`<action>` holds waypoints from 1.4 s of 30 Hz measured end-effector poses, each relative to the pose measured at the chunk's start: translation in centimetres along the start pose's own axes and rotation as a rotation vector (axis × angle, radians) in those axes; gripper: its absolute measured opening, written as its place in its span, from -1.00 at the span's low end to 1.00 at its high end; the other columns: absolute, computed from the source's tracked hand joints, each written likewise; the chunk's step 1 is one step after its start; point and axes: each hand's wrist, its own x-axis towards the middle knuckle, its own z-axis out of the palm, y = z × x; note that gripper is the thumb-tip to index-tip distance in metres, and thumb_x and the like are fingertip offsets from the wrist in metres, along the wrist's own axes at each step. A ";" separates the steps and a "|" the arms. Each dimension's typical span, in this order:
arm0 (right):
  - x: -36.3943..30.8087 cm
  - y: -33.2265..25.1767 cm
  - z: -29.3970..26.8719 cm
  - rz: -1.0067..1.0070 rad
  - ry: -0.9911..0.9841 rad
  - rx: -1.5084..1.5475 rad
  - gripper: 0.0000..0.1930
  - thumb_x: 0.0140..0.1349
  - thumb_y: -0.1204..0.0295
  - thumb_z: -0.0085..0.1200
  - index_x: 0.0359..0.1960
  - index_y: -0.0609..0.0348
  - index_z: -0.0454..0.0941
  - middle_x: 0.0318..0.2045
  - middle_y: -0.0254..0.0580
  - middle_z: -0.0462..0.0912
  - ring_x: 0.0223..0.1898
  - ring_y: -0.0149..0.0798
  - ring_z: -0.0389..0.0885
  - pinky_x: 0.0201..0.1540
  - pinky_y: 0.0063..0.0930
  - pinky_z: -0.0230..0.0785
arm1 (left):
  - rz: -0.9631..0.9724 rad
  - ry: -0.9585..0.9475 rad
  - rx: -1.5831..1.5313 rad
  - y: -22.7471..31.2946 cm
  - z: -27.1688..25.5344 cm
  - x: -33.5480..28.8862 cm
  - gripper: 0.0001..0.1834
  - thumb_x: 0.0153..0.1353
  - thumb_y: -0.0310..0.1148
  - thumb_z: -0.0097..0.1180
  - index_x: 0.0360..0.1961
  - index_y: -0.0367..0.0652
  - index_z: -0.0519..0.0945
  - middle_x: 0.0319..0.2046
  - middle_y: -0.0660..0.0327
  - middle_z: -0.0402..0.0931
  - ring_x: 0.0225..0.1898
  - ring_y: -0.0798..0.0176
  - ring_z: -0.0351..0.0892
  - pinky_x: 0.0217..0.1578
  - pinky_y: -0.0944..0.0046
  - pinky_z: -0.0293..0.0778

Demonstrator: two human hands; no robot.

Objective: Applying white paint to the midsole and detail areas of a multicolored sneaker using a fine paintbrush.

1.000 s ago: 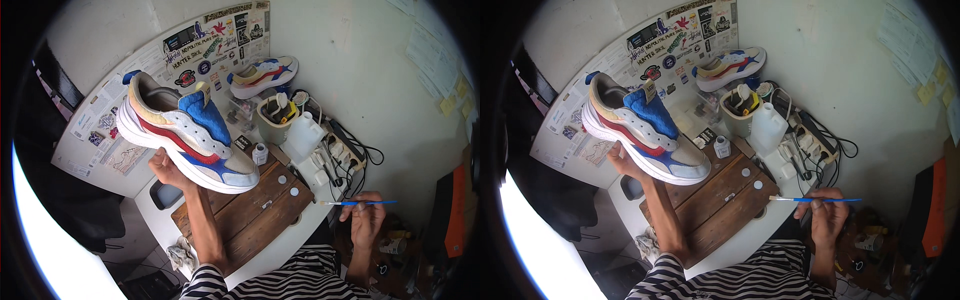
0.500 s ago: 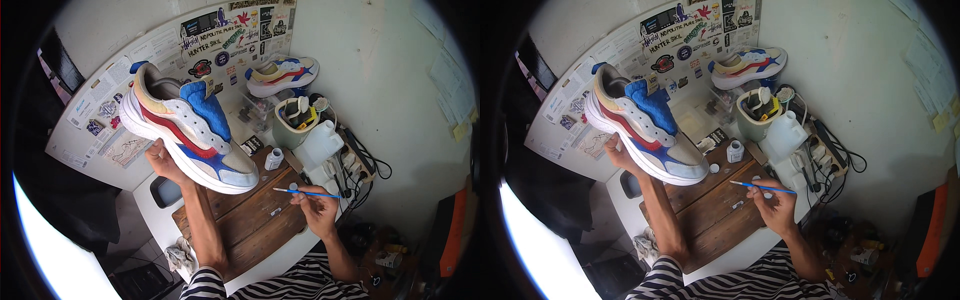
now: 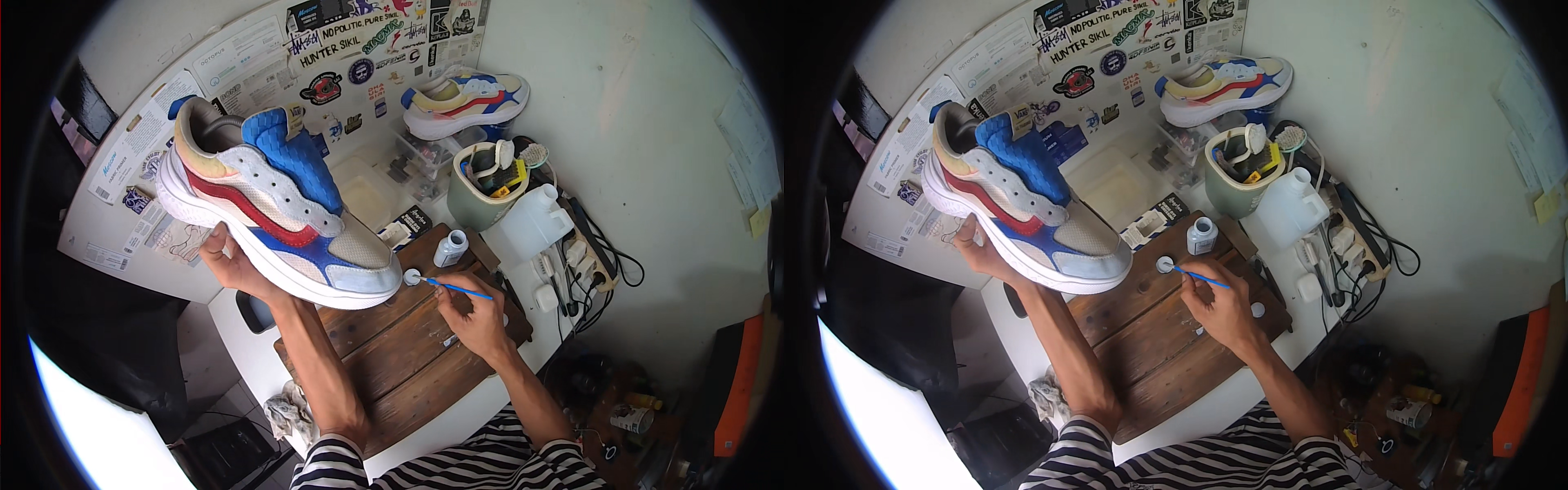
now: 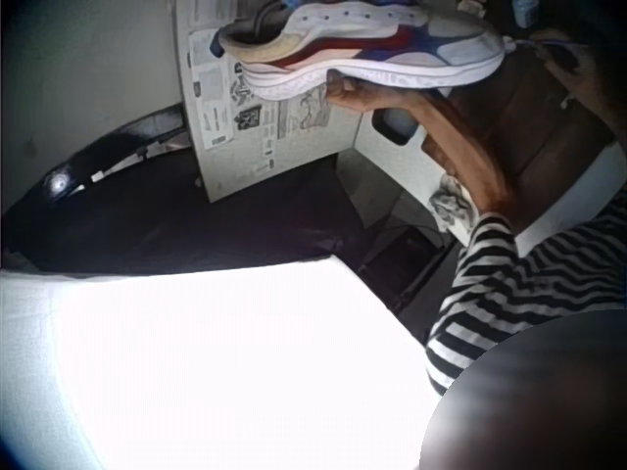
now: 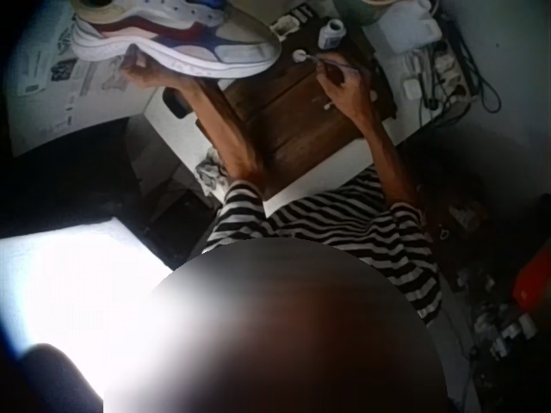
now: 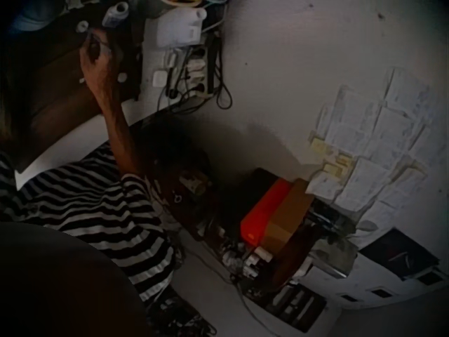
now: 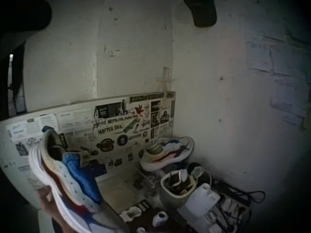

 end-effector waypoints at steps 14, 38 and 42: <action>0.0 0.6 0.5 0.037 -0.068 -0.048 -0.75 0.21 0.68 0.24 -0.06 0.27 0.66 -0.23 -0.07 0.75 -0.31 -0.23 0.75 -0.27 -0.40 0.59 | -0.140 -0.041 -0.123 1.5 2.0 -0.8 -0.50 0.34 -0.22 -0.11 0.15 -0.40 0.48 0.14 -0.17 0.54 0.16 0.04 0.62 0.24 -0.02 0.59; -2.1 -16.2 -14.2 -0.201 0.195 0.459 -0.79 0.46 0.40 0.03 -0.09 0.32 0.35 -0.38 0.14 0.62 -0.55 -0.10 0.70 -0.52 -0.35 0.62 | -0.812 -0.321 -0.065 3.0 12.9 -12.4 -0.33 0.40 0.02 0.23 0.29 -0.32 0.51 0.06 -0.06 0.67 -0.01 0.12 0.70 0.14 0.18 0.57; -3.3 -17.3 -14.7 -0.515 0.089 0.023 -0.79 0.37 0.56 0.14 -0.05 0.35 0.42 -0.31 0.18 0.69 -0.35 0.02 0.84 -0.32 -0.21 0.80 | -0.651 -0.332 -0.164 2.8 13.3 -13.5 -0.39 0.51 0.03 0.09 0.27 -0.33 0.52 0.06 0.02 0.67 -0.03 0.22 0.69 0.10 0.24 0.57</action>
